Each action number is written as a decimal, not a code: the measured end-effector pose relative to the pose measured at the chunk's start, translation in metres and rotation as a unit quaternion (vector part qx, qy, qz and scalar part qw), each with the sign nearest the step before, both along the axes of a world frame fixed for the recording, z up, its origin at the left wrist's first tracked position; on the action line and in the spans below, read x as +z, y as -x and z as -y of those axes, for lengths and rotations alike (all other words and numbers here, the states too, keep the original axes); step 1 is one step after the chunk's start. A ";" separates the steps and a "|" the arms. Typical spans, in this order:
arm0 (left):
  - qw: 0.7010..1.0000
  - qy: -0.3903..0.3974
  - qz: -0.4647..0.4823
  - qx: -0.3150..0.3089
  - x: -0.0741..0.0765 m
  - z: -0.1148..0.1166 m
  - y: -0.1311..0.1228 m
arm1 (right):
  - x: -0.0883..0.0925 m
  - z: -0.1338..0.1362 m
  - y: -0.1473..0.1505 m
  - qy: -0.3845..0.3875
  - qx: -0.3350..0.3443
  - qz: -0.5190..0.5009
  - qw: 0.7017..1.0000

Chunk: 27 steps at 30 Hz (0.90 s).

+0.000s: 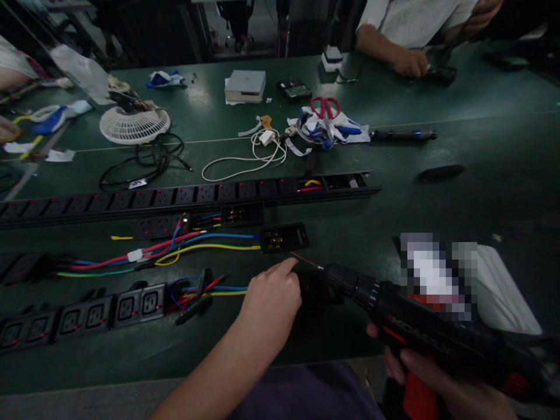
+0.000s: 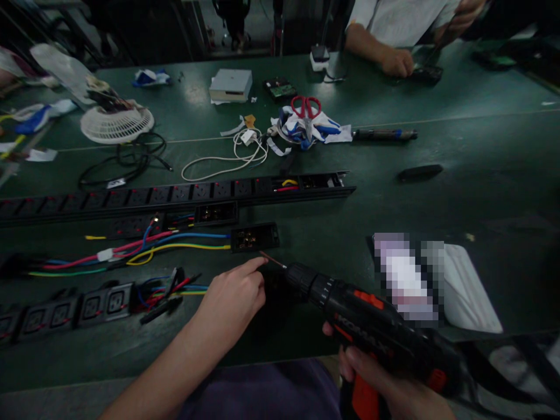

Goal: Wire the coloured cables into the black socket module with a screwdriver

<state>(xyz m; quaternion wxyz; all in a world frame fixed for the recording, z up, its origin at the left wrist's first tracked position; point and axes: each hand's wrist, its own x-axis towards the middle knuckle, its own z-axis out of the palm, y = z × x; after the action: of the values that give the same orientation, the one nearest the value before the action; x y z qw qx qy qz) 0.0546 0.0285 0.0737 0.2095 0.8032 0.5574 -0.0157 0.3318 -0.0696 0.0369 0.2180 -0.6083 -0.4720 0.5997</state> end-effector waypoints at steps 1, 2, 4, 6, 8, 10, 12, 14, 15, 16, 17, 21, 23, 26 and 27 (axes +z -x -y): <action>1.000 -0.002 -0.001 -0.005 0.000 0.000 0.000 | 0.002 -0.001 0.002 -0.003 0.001 -0.001 1.000; 1.000 -0.006 -0.001 -0.011 0.000 0.000 0.001 | 0.003 -0.001 0.002 -0.001 0.012 -0.002 1.000; 1.000 -0.013 0.002 -0.022 0.000 0.001 0.001 | 0.004 0.000 0.001 0.007 0.031 0.001 0.999; 1.000 -0.019 0.003 -0.025 -0.001 0.002 0.002 | 0.004 0.002 -0.001 0.010 0.031 0.001 0.999; 0.999 -0.023 0.001 -0.024 -0.002 0.002 0.002 | 0.003 0.003 -0.004 0.021 0.012 0.008 1.000; 0.999 -0.026 -0.001 -0.023 -0.002 0.003 0.002 | 0.000 0.005 -0.007 0.036 0.021 0.008 0.999; 0.999 -0.028 0.001 -0.025 -0.002 0.002 0.002 | -0.003 0.006 -0.010 0.041 0.038 0.012 0.998; 0.999 -0.025 0.002 -0.024 -0.003 0.001 0.002 | -0.006 0.008 -0.012 0.034 0.048 0.010 0.998; 0.999 -0.021 0.001 -0.025 -0.003 0.001 0.002 | -0.008 0.008 -0.014 0.035 0.048 0.009 0.998; 1.000 -0.016 0.000 -0.026 -0.003 0.000 0.002 | -0.010 0.009 -0.015 0.038 0.050 0.006 0.998; 1.000 -0.010 -0.001 -0.027 -0.003 -0.001 0.002 | -0.011 0.010 -0.017 0.042 0.055 -0.001 0.998; 1.000 0.001 -0.013 -0.012 -0.002 -0.002 -0.001 | -0.017 0.009 -0.021 0.044 0.051 -0.007 0.998; 1.000 -0.003 -0.024 0.007 -0.001 -0.001 -0.002 | -0.018 0.007 -0.021 0.044 0.063 -0.014 0.997; 0.999 -0.002 -0.030 0.033 -0.001 -0.002 -0.004 | -0.015 0.005 -0.016 0.036 0.058 -0.008 0.998; 0.999 0.003 -0.028 0.039 -0.001 -0.002 -0.004 | -0.014 0.005 -0.014 0.031 0.040 0.002 0.999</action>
<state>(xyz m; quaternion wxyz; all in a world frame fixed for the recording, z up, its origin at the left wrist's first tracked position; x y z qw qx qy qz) 0.0584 0.0308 0.0727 0.1962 0.7793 0.5943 -0.0317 0.3456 -0.0744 0.0233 0.1738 -0.5969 -0.4774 0.6210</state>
